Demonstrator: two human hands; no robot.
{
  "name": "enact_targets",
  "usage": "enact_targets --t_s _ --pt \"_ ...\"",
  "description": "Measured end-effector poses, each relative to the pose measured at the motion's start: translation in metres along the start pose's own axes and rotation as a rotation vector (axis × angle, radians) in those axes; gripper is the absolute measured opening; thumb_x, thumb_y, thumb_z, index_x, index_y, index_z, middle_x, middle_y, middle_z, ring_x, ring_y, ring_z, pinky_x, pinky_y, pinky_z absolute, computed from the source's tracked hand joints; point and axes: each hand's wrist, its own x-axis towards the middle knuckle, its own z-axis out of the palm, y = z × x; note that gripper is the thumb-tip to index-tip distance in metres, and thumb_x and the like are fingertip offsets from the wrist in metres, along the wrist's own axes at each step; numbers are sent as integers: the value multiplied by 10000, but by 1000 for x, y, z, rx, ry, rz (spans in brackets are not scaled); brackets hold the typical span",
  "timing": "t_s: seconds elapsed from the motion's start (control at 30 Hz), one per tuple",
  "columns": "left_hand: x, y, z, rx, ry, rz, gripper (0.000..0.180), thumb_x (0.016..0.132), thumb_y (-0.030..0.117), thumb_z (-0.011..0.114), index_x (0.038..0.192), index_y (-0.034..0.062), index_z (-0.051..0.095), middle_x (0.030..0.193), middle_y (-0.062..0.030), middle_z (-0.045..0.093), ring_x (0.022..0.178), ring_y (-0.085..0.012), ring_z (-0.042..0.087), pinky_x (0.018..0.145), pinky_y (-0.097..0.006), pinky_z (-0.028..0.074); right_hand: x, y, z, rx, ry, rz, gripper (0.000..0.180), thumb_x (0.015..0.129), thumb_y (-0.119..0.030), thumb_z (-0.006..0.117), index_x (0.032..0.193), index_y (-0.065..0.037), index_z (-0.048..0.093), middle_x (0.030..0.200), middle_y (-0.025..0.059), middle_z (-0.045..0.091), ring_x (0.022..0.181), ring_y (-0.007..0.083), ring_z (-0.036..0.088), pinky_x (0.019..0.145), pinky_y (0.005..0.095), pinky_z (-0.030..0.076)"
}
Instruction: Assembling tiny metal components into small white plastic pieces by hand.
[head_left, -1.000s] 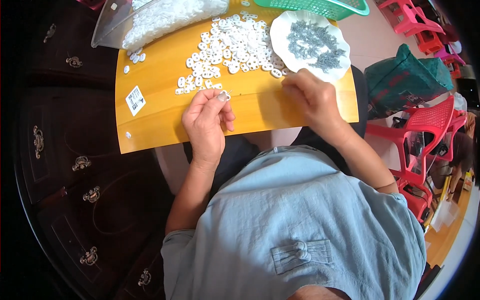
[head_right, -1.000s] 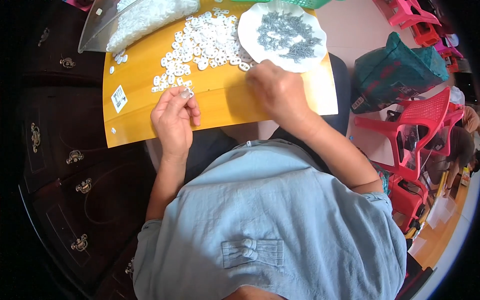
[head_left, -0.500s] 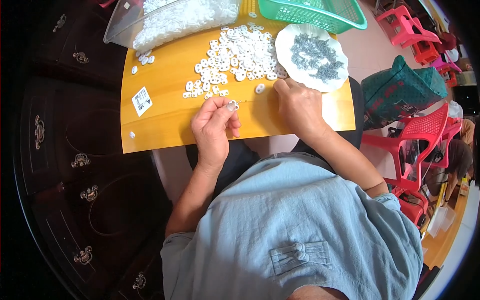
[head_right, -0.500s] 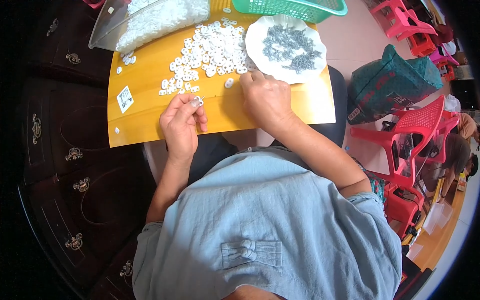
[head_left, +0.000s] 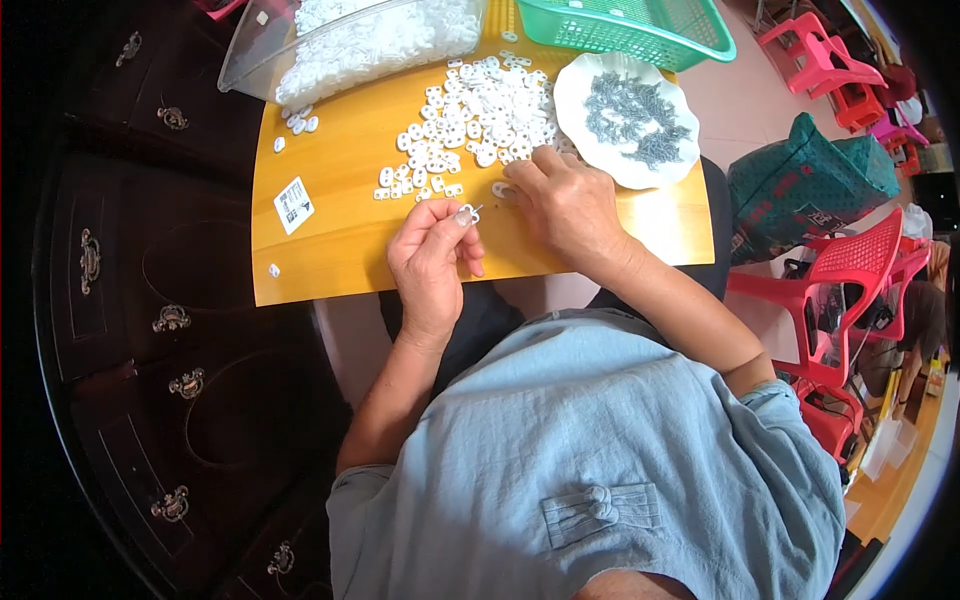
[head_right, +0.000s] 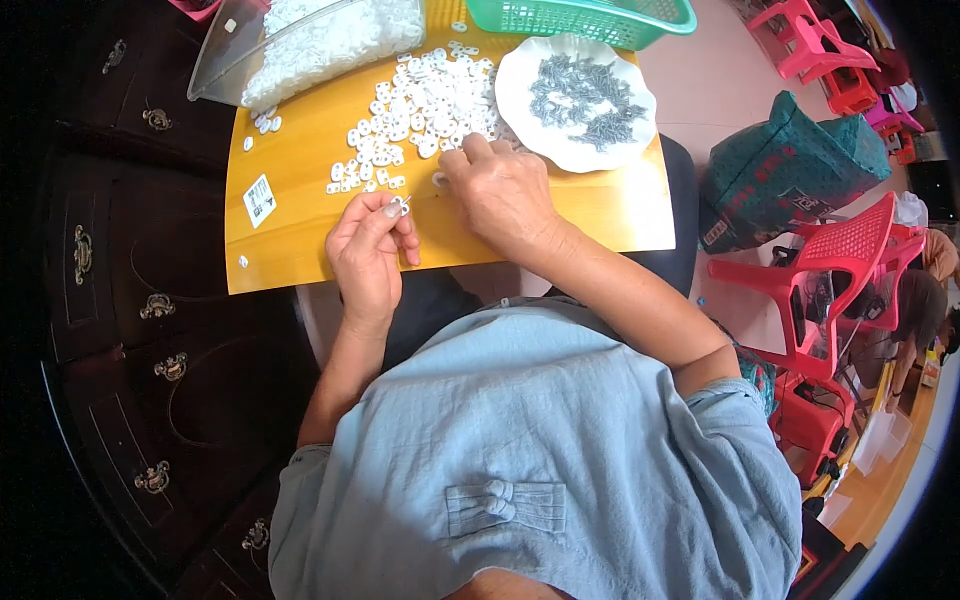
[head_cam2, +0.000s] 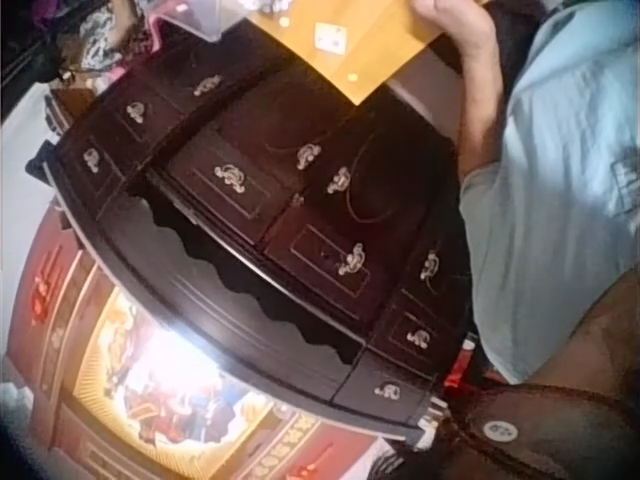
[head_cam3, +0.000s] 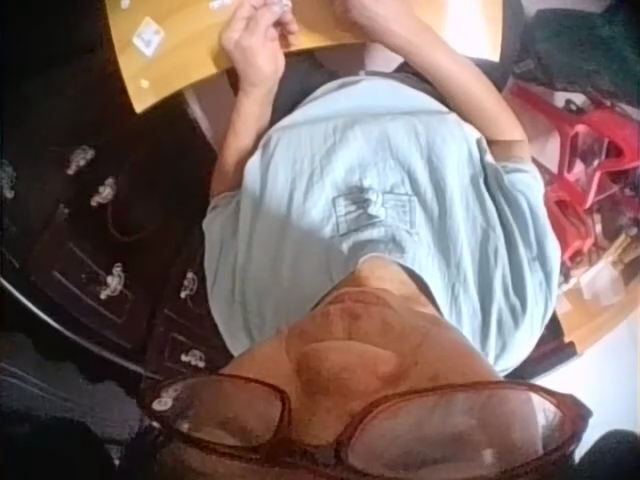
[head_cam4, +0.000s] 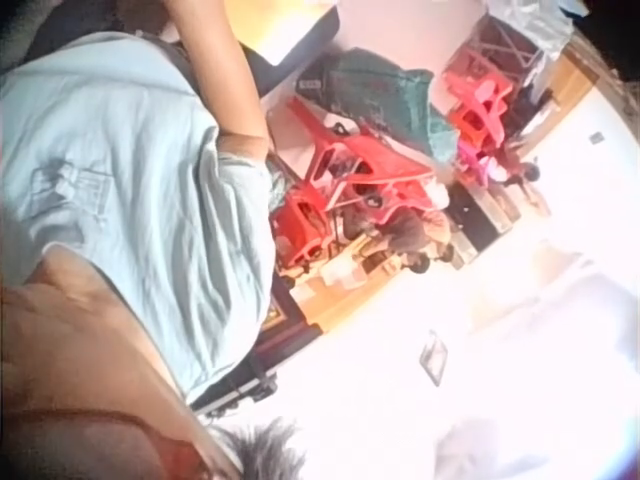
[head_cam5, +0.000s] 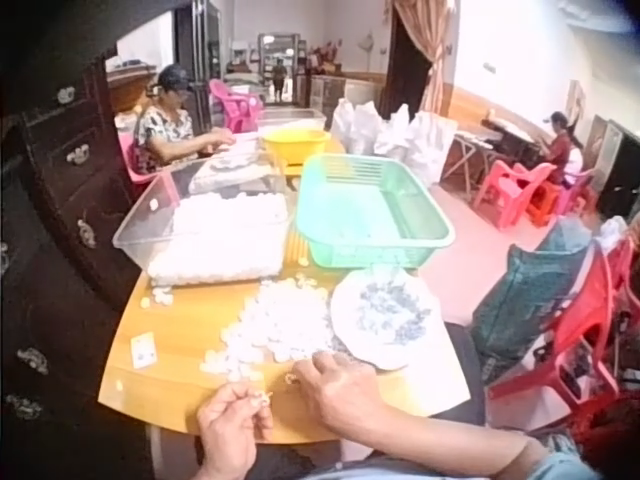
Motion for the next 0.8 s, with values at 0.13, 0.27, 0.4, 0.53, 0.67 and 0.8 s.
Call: enact_targets --t_s 0.13,0.27,0.4,0.53,0.67,0.8 --pt "1 -1 0 -13 0 -6 94 923 92 588 914 0 607 708 -51 585 582 -104 539 499 -229 447 3 -2 3 -42 -25 -18 199 732 -163 744 913 -125 669 807 74 595 700 266 633 579 396 518" --pt "1 -1 -1 -10 0 12 98 923 94 589 914 -1 606 708 -52 586 581 -105 540 497 -230 447 4 -2 3 -46 -54 -41 208 730 -187 747 913 -130 668 809 72 591 694 268 625 584 398 516" --pt "1 -1 -1 -34 10 5 98 920 88 584 912 -8 604 702 -53 584 574 -106 540 492 -231 446 9 -4 0 -15 -40 -34 187 732 -184 740 895 -130 664 797 64 585 707 256 618 602 388 515" --pt "1 0 -1 -58 15 6 96 916 80 578 911 -12 603 698 -55 583 572 -109 543 490 -233 447 13 -5 12 -55 20 -91 163 735 -180 731 868 -117 661 787 56 584 738 250 613 626 387 506" --pt "0 0 0 -46 14 12 98 915 79 579 915 -15 604 701 -58 584 575 -112 545 490 -235 448 13 -3 16 -93 24 -130 119 747 -169 707 826 -99 653 788 57 583 772 257 606 678 400 482" --pt "-1 0 -2 -59 13 13 98 913 73 576 924 -20 602 706 -65 585 578 -117 548 490 -245 450 17 -3 13 -12 -3 -99 102 742 -145 682 812 -88 635 793 70 587 786 276 600 701 402 464"
